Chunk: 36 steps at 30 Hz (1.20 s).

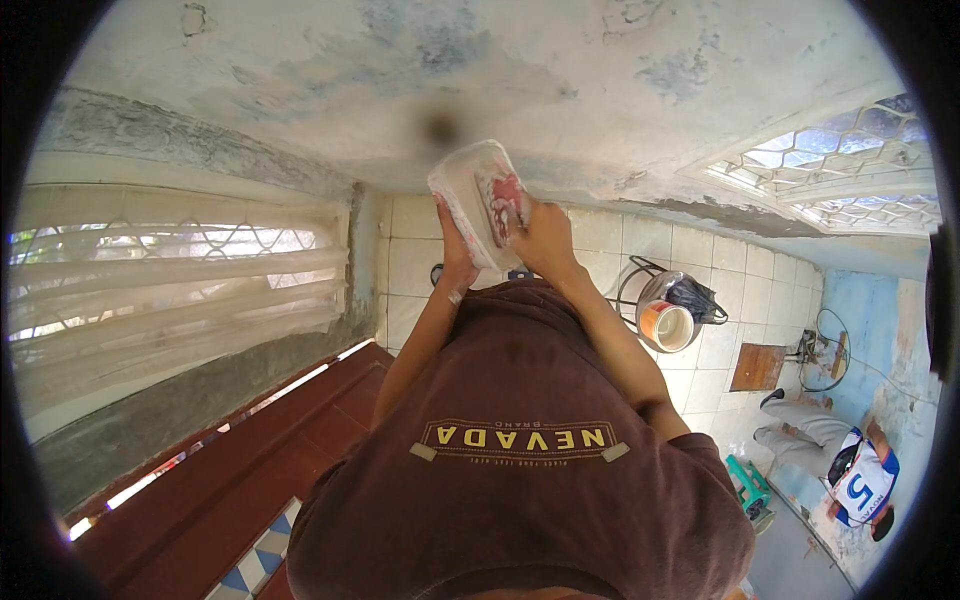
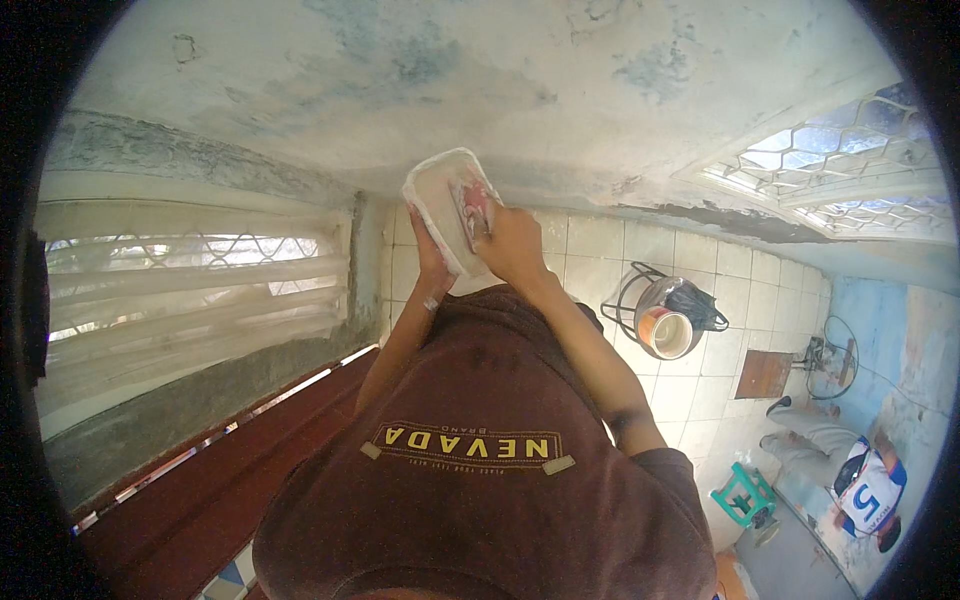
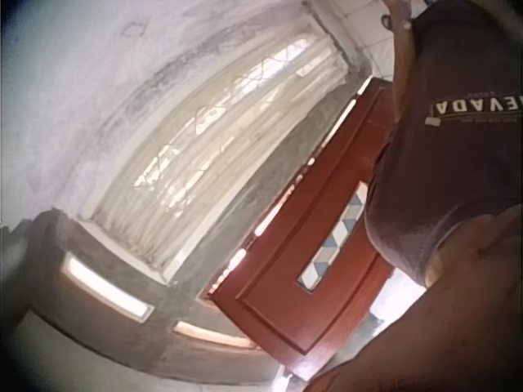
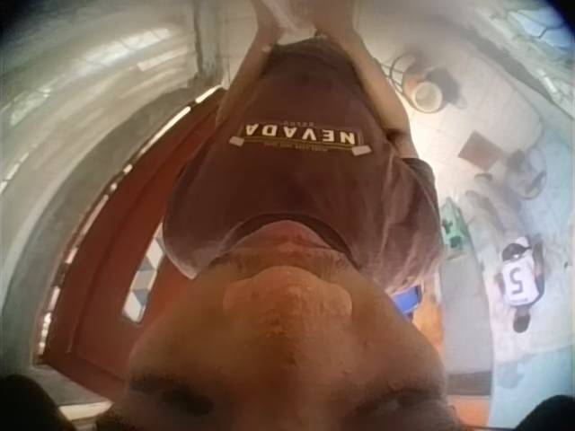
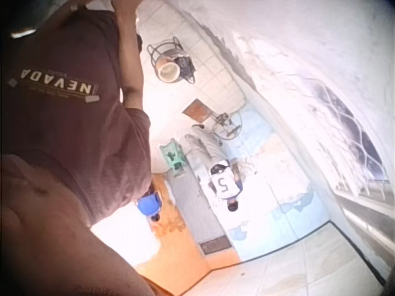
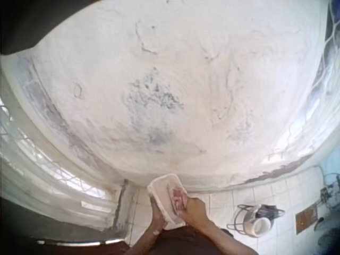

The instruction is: The person applies plaster to a wall and ceiling using a spreader and a plastic container.

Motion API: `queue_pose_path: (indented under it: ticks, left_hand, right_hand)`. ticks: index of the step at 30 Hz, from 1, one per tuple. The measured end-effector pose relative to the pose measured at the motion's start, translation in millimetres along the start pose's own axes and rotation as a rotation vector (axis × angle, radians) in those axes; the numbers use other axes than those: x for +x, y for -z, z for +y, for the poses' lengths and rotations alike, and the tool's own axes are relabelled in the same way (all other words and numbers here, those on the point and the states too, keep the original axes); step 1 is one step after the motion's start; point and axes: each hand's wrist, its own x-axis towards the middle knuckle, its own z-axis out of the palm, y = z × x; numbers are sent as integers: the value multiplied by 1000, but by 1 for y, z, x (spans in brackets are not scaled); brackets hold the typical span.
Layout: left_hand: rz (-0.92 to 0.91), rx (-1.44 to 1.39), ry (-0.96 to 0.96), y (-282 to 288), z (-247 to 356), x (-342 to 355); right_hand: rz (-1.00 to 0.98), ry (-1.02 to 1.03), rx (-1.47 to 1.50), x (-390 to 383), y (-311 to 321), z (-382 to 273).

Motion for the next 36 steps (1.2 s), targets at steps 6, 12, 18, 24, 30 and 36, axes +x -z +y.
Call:
queue_pose_path:
  ticks: [6,12,18,24,30,36]
  left_hand:
    - [91,116,-62,5,-3,-2]
    - [213,240,-36,8,-15,-5]
    - [152,97,-79,9,-18,-6]
    - [105,126,-14,3,-17,-9]
    - [153,-8,-54,4,-5,-15]
    - [135,5,-44,5,-3,-18]
  right_hand:
    - [53,-113,85,-2,7,0]
    - [-47,-26,-80,-3,-6,8]
    - [86,-46,168,-5,19,1]
    - [79,196,59,-9,14,23]
    - [-32,-175,764,-12,33,57]
    - [-38,-351,1404,-26,41,44]
